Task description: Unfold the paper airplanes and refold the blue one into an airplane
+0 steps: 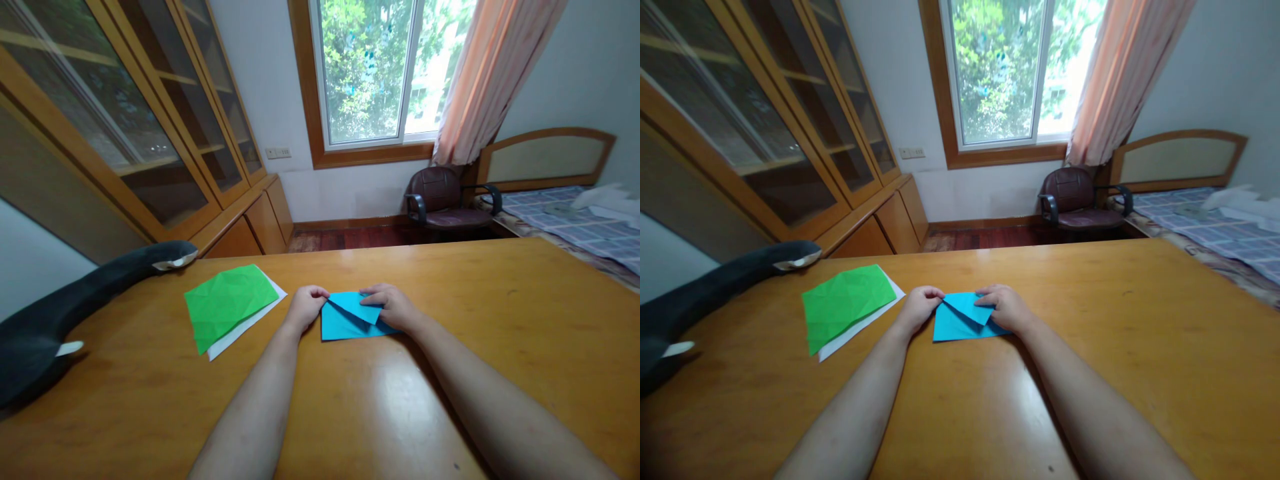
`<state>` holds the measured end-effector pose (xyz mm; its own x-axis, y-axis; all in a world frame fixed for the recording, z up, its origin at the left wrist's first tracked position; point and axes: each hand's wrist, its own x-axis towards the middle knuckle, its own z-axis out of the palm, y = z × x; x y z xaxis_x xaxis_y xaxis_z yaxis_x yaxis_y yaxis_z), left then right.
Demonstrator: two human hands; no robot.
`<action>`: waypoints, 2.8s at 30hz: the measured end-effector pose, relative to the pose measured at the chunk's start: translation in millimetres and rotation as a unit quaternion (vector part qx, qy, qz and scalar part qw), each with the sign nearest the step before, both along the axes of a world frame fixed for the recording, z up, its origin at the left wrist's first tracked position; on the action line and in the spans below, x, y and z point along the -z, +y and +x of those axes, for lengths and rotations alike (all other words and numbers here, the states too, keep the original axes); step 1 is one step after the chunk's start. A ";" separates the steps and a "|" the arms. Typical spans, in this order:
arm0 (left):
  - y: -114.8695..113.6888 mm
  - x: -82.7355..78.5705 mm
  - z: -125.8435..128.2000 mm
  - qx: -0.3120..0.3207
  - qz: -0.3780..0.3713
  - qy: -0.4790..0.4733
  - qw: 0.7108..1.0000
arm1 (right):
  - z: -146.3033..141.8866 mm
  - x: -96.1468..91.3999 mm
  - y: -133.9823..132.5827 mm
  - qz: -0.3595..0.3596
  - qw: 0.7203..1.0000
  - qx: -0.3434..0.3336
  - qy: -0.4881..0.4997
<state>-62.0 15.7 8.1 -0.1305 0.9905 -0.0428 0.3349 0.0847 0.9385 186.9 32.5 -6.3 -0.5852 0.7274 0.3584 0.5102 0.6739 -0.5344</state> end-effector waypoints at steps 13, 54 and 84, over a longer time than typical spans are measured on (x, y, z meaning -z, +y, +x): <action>2.6 3.6 0.3 0.022 0.001 0.112 0.993 | -1.3 -5.0 -7.9 -0.055 0.990 0.013 -0.130; -29.9 22.2 51.4 0.206 0.087 0.460 0.860 | -13.0 -1.2 -25.5 -0.022 0.975 -0.013 -0.220; -30.4 6.4 38.9 0.270 0.093 0.430 0.856 | -5.7 -0.4 -35.1 0.115 0.985 -0.064 -0.111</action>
<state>-23.1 -14.7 1.7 0.4446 0.8957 0.0052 0.8525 -0.4249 0.3046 181.3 -2.6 -5.8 -0.7496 0.5566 0.3581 0.5000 0.8308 -0.2446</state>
